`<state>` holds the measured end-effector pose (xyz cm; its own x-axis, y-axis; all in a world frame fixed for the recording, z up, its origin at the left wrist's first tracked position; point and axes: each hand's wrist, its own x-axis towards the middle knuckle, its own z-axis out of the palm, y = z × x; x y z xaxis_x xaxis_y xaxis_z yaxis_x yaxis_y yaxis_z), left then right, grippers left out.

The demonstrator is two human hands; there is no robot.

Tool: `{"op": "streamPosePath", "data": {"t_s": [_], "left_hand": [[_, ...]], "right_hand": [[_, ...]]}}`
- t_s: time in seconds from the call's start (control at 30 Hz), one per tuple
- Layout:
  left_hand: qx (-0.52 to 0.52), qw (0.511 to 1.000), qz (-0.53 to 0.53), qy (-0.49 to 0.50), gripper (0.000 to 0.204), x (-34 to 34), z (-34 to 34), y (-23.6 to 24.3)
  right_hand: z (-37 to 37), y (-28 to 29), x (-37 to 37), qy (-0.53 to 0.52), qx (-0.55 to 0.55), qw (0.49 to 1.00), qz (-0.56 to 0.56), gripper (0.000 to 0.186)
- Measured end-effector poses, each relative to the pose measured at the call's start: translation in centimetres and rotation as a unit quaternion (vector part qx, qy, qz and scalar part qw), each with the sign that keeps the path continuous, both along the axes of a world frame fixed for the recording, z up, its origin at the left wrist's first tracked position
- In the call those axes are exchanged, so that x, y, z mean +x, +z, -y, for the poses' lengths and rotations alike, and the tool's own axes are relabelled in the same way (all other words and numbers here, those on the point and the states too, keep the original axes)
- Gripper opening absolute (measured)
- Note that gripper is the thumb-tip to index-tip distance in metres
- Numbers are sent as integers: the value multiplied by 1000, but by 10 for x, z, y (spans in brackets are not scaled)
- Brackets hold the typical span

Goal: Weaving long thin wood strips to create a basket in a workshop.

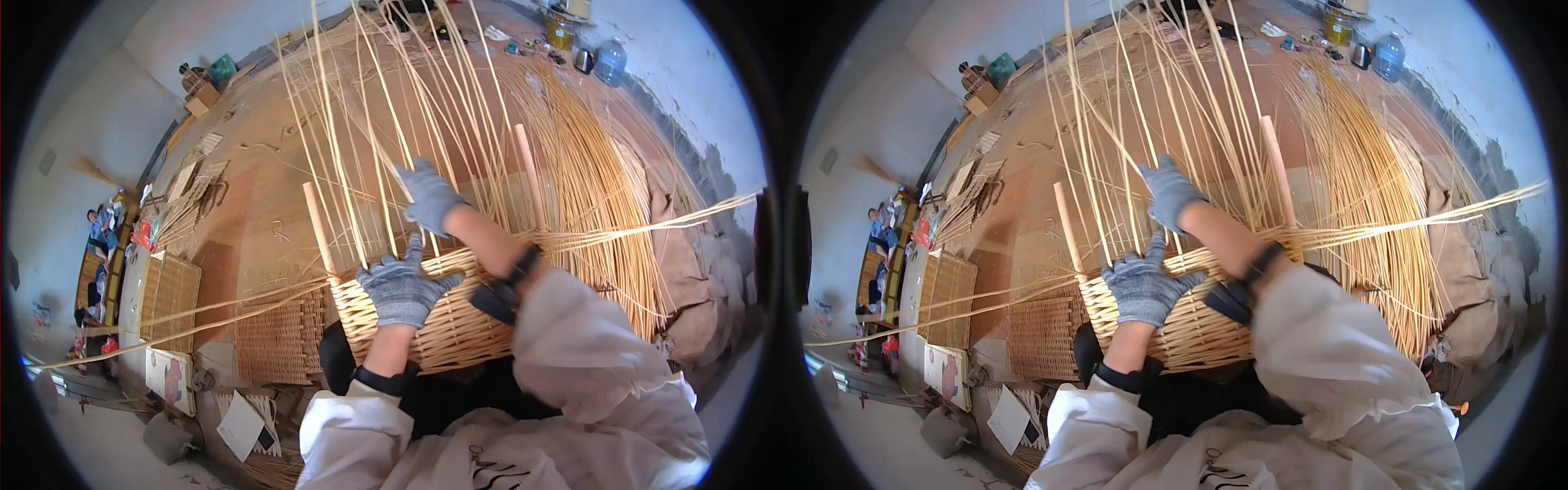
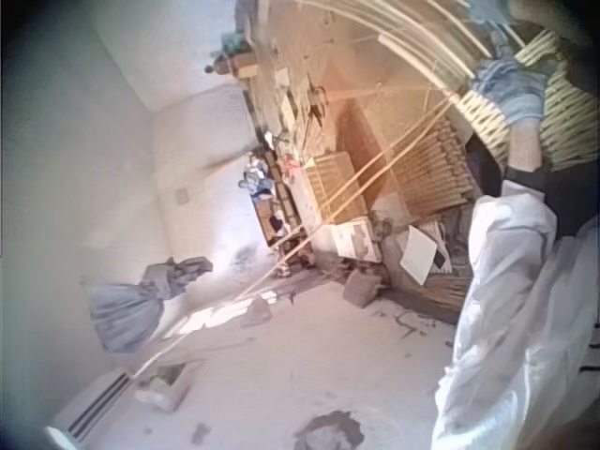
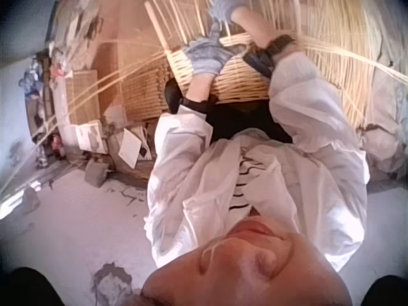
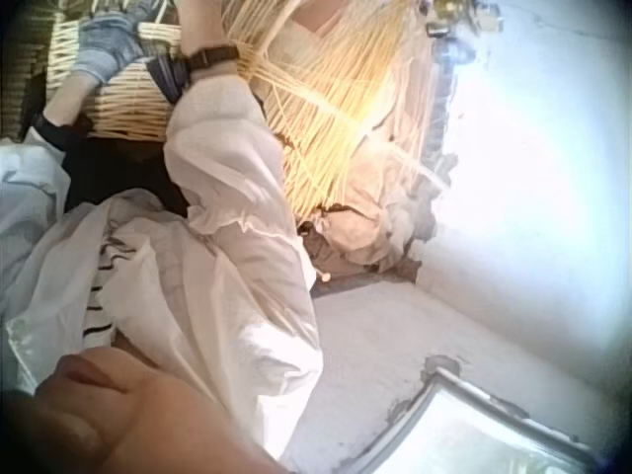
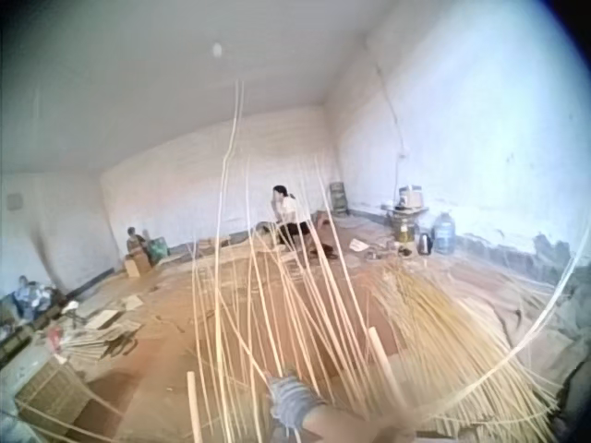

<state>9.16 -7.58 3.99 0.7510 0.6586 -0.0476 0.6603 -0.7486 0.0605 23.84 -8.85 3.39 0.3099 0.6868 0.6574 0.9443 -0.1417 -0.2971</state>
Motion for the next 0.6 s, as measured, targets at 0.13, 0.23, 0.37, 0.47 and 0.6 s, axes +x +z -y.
{"op": "streamPosePath", "data": {"t_s": [0.13, 0.23, 0.37, 0.47, 0.6], "left_hand": [[-33, 997, 60, 34, 70, -16, -4, 2], [34, 993, 85, 78, 65, -10, 4, -2], [-54, 990, 5, 130, 61, -1, -4, 13], [16, 992, 90, 88, 60, -3, 0, 12], [158, 881, 436, -96, 69, 1, 14, 1]], "right_hand": [[33, -34, 11, 202, 254, 842, -431, 34], [133, -11, -3, 78, 295, 723, -620, 26], [128, 36, -23, 95, 243, 760, -595, 26], [129, 40, -44, 164, 232, 742, -607, 27], [139, 8, 23, 110, 138, 647, -742, 26]]}}
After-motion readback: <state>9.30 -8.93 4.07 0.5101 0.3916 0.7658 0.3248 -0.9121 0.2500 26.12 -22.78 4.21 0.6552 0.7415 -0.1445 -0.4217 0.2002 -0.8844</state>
